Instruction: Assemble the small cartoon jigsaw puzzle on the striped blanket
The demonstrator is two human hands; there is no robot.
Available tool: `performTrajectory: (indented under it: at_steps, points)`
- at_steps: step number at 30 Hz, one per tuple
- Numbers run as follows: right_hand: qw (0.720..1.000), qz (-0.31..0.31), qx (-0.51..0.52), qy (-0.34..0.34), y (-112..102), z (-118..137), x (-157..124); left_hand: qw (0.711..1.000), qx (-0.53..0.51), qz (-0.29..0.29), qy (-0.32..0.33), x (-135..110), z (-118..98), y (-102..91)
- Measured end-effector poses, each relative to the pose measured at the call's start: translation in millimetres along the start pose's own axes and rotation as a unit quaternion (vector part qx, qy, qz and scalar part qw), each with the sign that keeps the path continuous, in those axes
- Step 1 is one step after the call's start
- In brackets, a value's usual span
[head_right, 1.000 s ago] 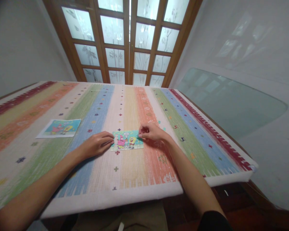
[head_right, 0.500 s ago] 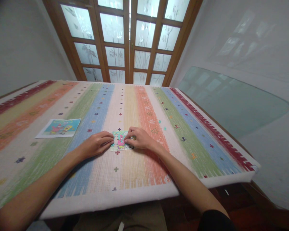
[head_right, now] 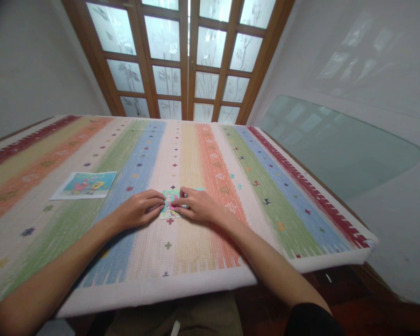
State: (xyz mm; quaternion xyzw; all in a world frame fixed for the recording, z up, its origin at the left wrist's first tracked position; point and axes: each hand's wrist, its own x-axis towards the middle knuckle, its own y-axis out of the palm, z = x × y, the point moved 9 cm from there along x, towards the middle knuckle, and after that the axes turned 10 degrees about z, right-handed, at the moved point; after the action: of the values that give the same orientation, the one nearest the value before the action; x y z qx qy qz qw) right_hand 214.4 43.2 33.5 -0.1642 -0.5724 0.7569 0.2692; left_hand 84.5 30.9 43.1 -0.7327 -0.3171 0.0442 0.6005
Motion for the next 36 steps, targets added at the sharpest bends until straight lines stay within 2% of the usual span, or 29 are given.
performTrajectory:
  at_steps: [7, 14, 22, 36]
  points:
    - [0.999, 0.006, -0.047, -0.006, 1.8, -0.1, 0.5, 1.0, -0.011, 0.003, -0.014, -1.1, 4.5, 2.4]
    - [0.997, -0.005, -0.071, -0.015, 0.6, 5.8, 0.0, 1.0, -0.003, -0.006, 0.013, -1.2, 1.4, 1.3]
    - [0.995, 0.007, -0.099, -0.02, 3.9, 7.4, 2.4, 1.0, 0.001, 0.006, 0.002, -1.1, 3.6, 2.5]
    - [0.996, 0.013, -0.085, -0.015, 1.3, 8.8, 0.9, 1.0, -0.01, 0.016, -0.006, -1.9, 7.0, 4.2]
